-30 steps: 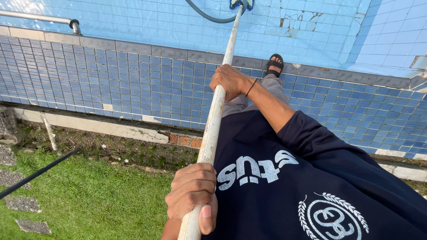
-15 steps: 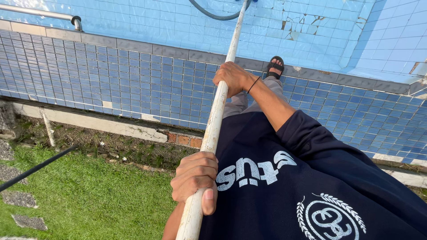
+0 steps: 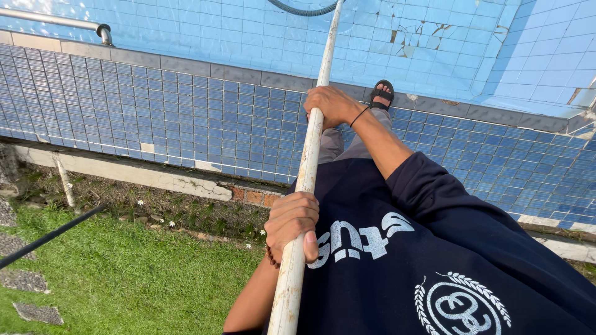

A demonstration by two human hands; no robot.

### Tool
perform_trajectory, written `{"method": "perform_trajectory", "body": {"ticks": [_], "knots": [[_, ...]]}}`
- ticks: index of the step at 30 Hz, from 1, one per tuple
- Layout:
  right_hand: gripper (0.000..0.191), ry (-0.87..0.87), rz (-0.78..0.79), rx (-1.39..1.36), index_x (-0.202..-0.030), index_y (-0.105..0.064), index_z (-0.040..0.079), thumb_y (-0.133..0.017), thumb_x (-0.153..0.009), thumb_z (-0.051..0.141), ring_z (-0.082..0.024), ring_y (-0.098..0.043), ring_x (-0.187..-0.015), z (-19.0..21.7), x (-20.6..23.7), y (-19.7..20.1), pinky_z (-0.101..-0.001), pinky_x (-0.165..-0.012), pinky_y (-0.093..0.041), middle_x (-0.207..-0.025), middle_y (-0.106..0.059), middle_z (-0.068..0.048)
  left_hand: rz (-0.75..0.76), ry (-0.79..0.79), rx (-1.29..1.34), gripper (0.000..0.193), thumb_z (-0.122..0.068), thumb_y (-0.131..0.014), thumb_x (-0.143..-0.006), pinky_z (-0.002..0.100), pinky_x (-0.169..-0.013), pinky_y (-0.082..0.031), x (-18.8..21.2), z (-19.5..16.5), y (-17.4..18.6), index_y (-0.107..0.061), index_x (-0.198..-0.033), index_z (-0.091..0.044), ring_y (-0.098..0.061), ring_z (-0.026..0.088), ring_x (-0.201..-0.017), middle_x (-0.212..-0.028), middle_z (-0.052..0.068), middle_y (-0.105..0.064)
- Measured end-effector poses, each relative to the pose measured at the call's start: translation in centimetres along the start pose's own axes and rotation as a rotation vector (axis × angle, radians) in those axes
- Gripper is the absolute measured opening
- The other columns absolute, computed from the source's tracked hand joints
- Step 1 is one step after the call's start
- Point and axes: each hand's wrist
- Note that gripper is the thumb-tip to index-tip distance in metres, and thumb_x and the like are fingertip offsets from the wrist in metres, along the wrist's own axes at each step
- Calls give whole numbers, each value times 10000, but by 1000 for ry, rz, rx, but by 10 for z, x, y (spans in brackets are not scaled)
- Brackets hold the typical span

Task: The person uses a long pole with a pool cleaning head to scrub the tiled floor of an empty swimming pool. They move the tool back and forth across the surface, covering different areas of the pool bottom.

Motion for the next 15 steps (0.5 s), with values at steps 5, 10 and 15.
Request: {"method": "perform_trajectory", "body": {"ticks": [5,10,15], "knots": [[325,-29,-233,48,-623,-697,126,-813,-819,358,-491,-523,-1249,5,-1,5,-581,-1029,-393,-1213,-672,-255,-51,-58,-12,197,-15,-531,-850,406,-614,-592,-5,17,-5,-471,-665,15,-582,256,-520,-605,115,-538],[299,-269,-187,-55,-840,-696,82,-711,-975,348,-473,-418,-1430,7,-6,7,-515,-1153,-431,-1383,-572,-288,-38,-93,-10,193,-2,-522,-862,409,-609,-594,-10,26,-6,-467,-678,17,-581,254,-521,-606,121,-541],[274,-246,-234,-32,-852,-698,66,-697,-977,310,-475,-382,-1440,5,-4,4,-540,-1120,-425,-1398,-540,-305,-61,-88,-27,189,-13,-522,-854,388,-586,-587,-4,31,-13,-465,-674,-6,-582,241,-515,-598,107,-540]]}}
Point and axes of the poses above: each hand's wrist, its own x-axis away from the middle knuckle, its own y-axis out of the back of the hand, z = x × y
